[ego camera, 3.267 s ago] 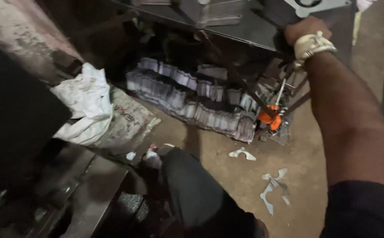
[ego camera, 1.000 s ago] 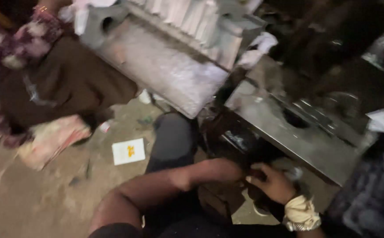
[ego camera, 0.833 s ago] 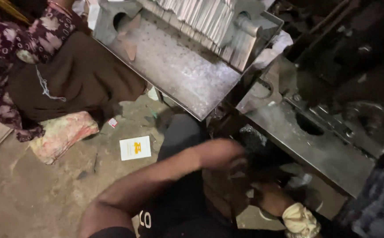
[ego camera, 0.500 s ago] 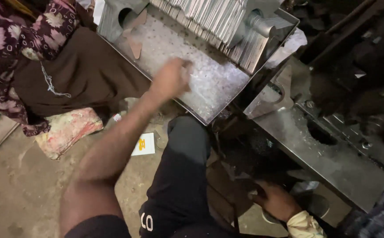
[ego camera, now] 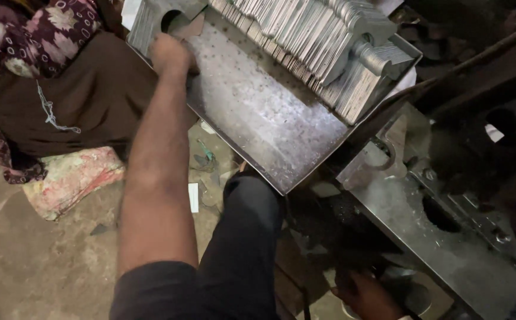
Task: Fabricating and inspecting small metal components using a manual press machine.
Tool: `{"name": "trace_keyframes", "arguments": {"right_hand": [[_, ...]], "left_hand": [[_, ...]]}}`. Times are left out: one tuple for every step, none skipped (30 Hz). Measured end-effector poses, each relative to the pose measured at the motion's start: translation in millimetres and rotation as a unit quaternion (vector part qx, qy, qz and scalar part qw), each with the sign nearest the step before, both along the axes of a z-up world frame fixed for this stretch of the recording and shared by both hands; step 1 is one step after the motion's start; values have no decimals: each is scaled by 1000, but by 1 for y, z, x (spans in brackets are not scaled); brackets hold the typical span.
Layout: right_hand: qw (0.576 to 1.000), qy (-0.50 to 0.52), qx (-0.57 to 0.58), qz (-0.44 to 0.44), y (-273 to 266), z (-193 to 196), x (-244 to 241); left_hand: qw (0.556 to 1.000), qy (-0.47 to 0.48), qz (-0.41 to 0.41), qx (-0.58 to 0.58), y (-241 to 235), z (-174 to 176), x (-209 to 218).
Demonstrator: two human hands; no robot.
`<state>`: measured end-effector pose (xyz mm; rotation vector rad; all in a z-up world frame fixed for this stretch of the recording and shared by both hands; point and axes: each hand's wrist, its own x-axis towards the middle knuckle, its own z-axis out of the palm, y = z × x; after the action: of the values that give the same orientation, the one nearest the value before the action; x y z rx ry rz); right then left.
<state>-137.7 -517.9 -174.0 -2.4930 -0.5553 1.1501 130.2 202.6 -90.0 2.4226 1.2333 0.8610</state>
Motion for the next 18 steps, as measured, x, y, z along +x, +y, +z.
{"name": "trace_keyframes", "arguments": {"right_hand": [[1000,6,-12,-16,5,7,-1],[999,11,-25,-31,10,14,-2],[999,12,-25,-28,6,5,-2],[999,8,-22,-22,1,-4,-2],[1000,2,-18,-18,-3,-13,-2],[1000,2,-17,-15,-1,-18,-1],[1000,-4,-8,-15,0,-21,-1],[1000,-9,2,-14,0,-24,-2],[1000,-8,0,-11,-1,-22,0],[999,26,-23,-21,-1,-19,2],[997,57,-43,-36,1,-18,7],[997,55,-42,-37,6,-12,13],[992,93,-64,-50,11,-6,15],[986,131,-86,-63,16,0,16],[985,134,-88,-64,5,-15,9],[988,131,-61,-62,-6,-29,2],[990,124,-32,-57,-15,-45,2],[991,122,-32,-53,-53,-64,-12]], "left_hand": [[999,0,15,-41,5,-4,1],[996,-2,30,-81,9,-7,1],[996,-1,33,-81,-5,16,-7],[984,104,10,-141,-20,39,-15],[958,205,-13,-199,-34,64,-20],[958,205,-11,-199,-32,64,-20],[956,213,-29,-201,-32,61,-20],[953,222,-48,-203,-31,58,-20],[952,222,-45,-206,-23,43,-21],[958,160,-66,-228,-14,28,-22],[961,94,-90,-245,-5,16,-17],[961,93,-91,-244,6,11,-17],[979,35,-160,-118,16,3,-18],[974,-23,-226,10,26,-5,-20],[974,-21,-227,7,30,-4,-21],[952,-90,-282,70,34,-3,-22],[920,-161,-332,136,42,2,-23],[920,-161,-329,137,46,2,-21]]}}
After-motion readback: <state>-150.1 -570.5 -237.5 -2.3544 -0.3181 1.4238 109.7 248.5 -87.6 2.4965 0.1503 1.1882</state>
